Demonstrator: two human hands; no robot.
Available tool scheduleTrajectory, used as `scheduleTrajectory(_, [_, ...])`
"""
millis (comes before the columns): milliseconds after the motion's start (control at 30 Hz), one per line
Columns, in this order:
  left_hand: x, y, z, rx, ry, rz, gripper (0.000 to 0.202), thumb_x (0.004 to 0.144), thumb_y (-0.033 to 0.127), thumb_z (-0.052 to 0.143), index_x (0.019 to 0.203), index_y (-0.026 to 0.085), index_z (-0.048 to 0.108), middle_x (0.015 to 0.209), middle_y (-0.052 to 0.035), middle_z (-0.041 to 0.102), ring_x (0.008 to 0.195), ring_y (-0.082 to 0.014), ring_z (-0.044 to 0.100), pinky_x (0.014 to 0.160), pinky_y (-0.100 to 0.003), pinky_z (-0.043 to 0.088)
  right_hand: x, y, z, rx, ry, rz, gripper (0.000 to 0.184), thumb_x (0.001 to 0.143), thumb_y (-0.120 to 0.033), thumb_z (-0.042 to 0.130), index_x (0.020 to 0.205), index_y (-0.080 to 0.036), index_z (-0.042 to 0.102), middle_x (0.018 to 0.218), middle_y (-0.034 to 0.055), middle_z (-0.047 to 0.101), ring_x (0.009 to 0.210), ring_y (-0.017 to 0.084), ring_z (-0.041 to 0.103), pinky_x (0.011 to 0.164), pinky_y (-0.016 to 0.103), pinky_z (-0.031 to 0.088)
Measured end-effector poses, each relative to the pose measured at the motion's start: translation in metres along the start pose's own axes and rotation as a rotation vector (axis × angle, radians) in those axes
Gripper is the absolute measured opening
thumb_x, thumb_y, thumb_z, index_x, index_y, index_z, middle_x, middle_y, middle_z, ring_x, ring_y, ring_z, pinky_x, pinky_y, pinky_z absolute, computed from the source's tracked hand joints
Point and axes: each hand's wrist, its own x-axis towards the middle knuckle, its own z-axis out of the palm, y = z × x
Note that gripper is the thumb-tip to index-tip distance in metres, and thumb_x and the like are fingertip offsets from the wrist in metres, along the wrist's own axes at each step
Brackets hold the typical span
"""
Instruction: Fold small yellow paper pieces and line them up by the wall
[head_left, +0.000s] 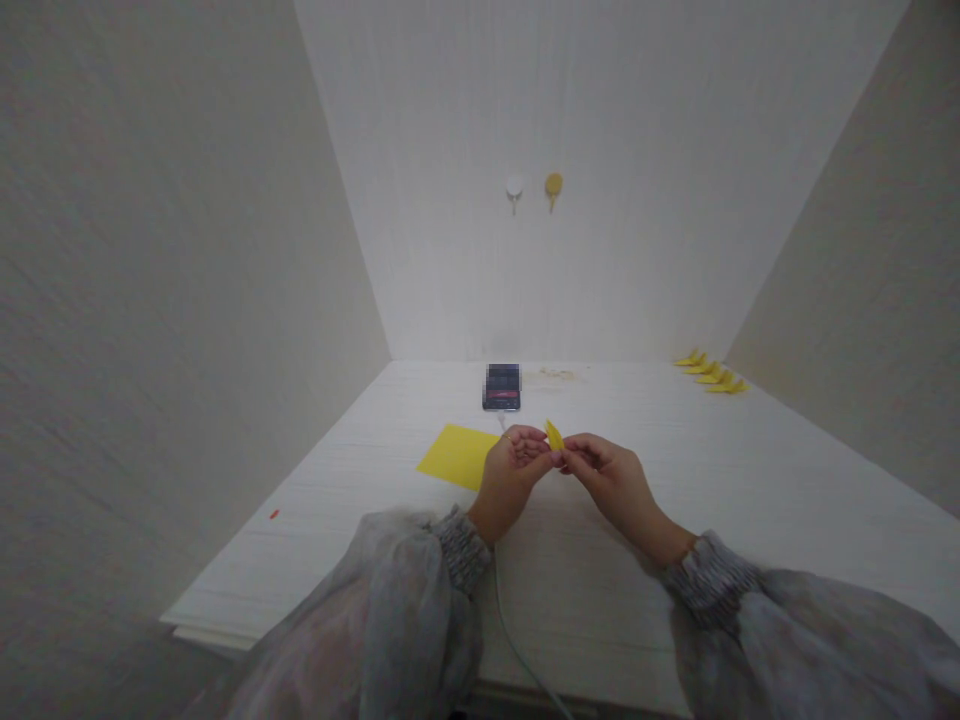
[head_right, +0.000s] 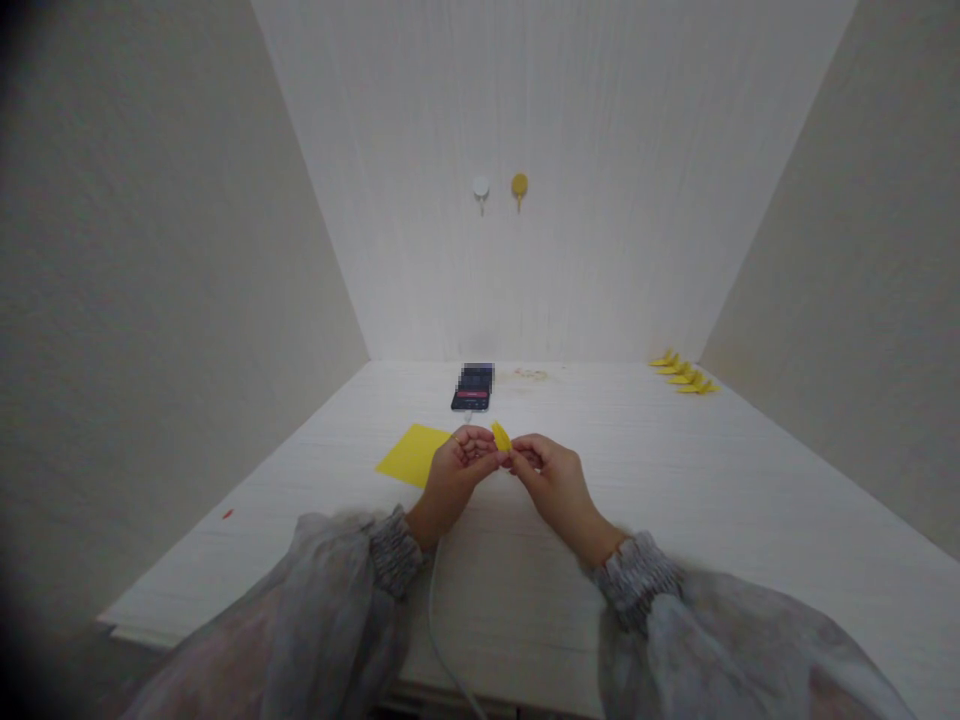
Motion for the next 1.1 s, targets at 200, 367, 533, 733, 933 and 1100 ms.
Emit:
scheduleTrajectory(200, [-0.0016,0.0032,0.0002,0.140,0.067,0.048,0.034,0.060,0.028,0.065,0.089,0.015,0.052,0.082,-0.0030,0.055,0.067,-0.0091,0.053,0.061,-0.022,0.043,0.0009,0.0011,0.0017,0.220,0.010,0.093,0.016,0.071,-0.031,0.055,0.075,-0.016,0.059,0.067,0.0024,0.064,0.059,0.014,0.059,0.057,0.026,0.049])
scheduleTrajectory(367, [-0.0021,0.0046,0.0004,0.159,0.054,0.004,0.032,0.061,0.031,0.064,0.087,0.015,0.055,0.077,-0.0031,0.059,0.063,-0.0101,0.055,0.060,-0.023,0.044,0.0008,-0.0002,0.0010,0.263,0.011,0.098,0.014,0.071,-0.029,0.055,0.075,-0.016,0.060,0.066,0.0020,0.063,0.059,0.013,0.058,0.058,0.025,0.048])
scheduleTrajectory(533, [-0.0013,0.0062,0.0010,0.086,0.048,0.030,0.027,0.062,0.026,0.064,0.085,0.014,0.056,0.073,-0.0015,0.059,0.062,-0.0097,0.057,0.061,-0.023,0.045,-0.0002,-0.0004,0.0010,0.289,-0.001,0.090,0.014,0.072,-0.028,0.055,0.074,-0.016,0.060,0.067,0.0028,0.063,0.060,0.013,0.057,0.058,0.026,0.047])
scheduleTrajectory(733, [-0.0006,0.0016,-0.0010,0.145,0.081,0.059,0.022,0.063,0.025,0.063,0.081,0.014,0.058,0.071,-0.0012,0.058,0.062,-0.0091,0.054,0.061,-0.022,0.044,-0.0002,0.0028,0.0017,0.316,-0.006,0.102,0.013,0.072,-0.029,0.055,0.076,-0.016,0.059,0.064,0.0019,0.062,0.058,0.012,0.056,0.057,0.026,0.046])
scheduleTrajectory(933, [-0.0012,-0.0002,-0.0032,0.228,0.081,0.100,0.021,0.063,0.028,0.062,0.080,0.015,0.060,0.071,-0.0017,0.059,0.063,-0.0092,0.053,0.060,-0.021,0.042,0.0005,0.0011,0.0024,0.356,-0.009,0.149,0.014,0.068,-0.029,0.059,0.073,-0.016,0.059,0.061,0.0010,0.061,0.054,0.011,0.054,0.054,0.025,0.045])
scheduleTrajectory(1100, [-0.0042,0.0027,-0.0016,0.231,0.050,0.121,0.025,0.063,0.029,0.063,0.082,0.015,0.058,0.073,-0.0018,0.059,0.062,-0.0093,0.054,0.059,-0.021,0.043,0.0003,0.0029,0.0035,0.408,-0.007,0.165,0.012,0.069,-0.026,0.058,0.073,-0.016,0.060,0.061,0.0000,0.060,0.053,0.010,0.053,0.053,0.024,0.044])
